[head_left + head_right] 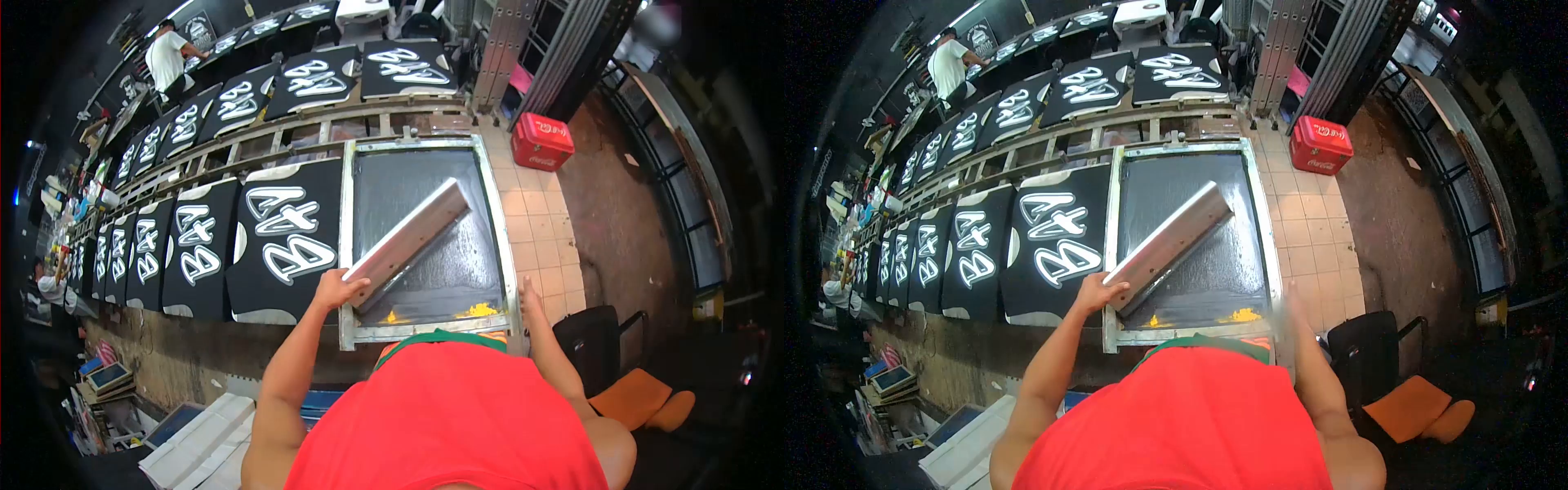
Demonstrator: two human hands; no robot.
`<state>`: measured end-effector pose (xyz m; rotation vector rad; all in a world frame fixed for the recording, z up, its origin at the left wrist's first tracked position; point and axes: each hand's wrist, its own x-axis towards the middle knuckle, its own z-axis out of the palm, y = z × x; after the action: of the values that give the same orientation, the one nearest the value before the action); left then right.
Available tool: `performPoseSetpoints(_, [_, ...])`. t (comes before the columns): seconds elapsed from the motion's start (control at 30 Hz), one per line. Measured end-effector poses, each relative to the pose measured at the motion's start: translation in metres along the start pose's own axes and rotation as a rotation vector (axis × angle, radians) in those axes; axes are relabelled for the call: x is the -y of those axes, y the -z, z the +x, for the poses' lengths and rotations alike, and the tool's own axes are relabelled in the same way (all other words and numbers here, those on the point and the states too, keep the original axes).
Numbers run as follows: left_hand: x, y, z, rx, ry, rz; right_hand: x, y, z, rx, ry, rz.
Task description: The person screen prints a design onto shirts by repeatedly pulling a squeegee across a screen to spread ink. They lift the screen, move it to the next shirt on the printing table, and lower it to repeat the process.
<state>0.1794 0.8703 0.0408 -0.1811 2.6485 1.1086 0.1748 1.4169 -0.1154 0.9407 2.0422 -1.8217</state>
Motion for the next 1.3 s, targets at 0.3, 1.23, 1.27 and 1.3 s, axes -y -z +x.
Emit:
performPoseSetpoints(0.3, [-0.013, -0.037, -0.009, -0.135, 0.092, -0.213, 0.019, -0.009, -0.046, -0.281, 0.053, -0.440])
performPoseSetpoints(1.23, [-0.441, -0.388, 0.195, 0.310, -0.130, -0.476, 0.146, 0.449, -0.007, -0.960, -0.102, -0.068])
performPoseSetpoints(1.27, [-0.437, -0.402, 0.217, 0.278, -0.110, -0.556, 0.161, 0.454, 0.020, -0.919, -0.098, -0.094])
performPoseSetpoints(1.3, [-0.442, -0.401, 0.243, 0.278, -0.131, -0.568, 0.182, 0.458, 0.044, -0.882, -0.092, -0.120])
